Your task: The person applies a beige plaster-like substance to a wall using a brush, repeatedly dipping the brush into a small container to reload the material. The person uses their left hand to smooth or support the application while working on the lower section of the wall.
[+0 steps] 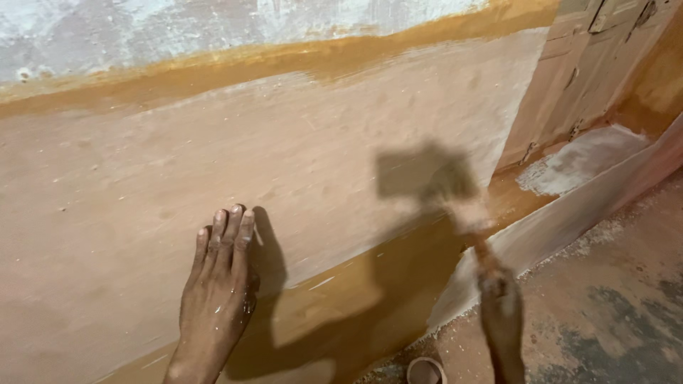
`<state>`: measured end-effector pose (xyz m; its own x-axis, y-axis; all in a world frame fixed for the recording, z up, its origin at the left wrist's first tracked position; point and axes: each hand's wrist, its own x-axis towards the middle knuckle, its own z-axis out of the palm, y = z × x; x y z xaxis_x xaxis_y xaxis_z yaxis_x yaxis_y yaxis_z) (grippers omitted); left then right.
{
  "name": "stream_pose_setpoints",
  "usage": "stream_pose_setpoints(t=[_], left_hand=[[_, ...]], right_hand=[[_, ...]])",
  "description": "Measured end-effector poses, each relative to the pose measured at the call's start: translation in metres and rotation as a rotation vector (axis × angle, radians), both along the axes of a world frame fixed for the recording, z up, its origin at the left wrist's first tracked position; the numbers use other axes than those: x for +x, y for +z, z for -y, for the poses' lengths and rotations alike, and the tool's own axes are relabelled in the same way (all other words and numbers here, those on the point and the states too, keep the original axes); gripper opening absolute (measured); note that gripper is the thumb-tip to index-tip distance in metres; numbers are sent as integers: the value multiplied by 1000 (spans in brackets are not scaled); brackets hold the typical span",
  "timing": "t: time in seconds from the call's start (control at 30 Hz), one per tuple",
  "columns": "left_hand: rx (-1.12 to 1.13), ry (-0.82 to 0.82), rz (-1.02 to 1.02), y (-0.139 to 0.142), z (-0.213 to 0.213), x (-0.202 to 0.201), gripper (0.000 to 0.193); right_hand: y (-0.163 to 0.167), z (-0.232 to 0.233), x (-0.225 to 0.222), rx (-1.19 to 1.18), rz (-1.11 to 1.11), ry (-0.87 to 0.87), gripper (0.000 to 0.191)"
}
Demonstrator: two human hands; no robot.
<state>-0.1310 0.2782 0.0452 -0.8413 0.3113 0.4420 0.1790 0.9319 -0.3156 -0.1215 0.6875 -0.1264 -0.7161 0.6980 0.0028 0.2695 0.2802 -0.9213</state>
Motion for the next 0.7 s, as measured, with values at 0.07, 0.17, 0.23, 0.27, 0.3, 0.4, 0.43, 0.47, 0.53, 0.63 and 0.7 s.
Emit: stream_pose_setpoints(t=[0.07,0.17,0.23,0.27,0.3,0.4,0.43,0.47,0.53,0.63,0.7], left_hand=[[176,-146,-54,-3,0,-1,93],[228,-175,-85,-5,-2,0,90],[225,-174,-84,-3,-3,1,90],[243,-194,-81,-1,-4,2,90],[261,-214,-76,2,-4,5,91],[248,-213,-110,8,-5,14,88],[280,-238,-118,9,-5,16,87],[313,-263,-126,10,-4,19,87],[349,-280,-138,12,-1,21,88],[370,-252,-144,11,8,23,91],[393,-231,-158,10,18,24,91]], right_hand=[[-7,-20,-8,-36,-364,54,43],[-27,-15,-25,-114,-501,99,40],[-45,6,-30,-214,-488,223,39],[-58,26,-24,-281,-495,339,39],[-72,51,-12,-349,-499,454,40],[-98,105,16,-548,-506,796,46],[-100,113,22,-499,-431,889,45],[-101,121,28,-466,-385,965,44],[-93,118,28,-419,-350,1023,41],[-69,94,14,-274,-356,784,39],[-53,68,9,-190,-329,524,38]])
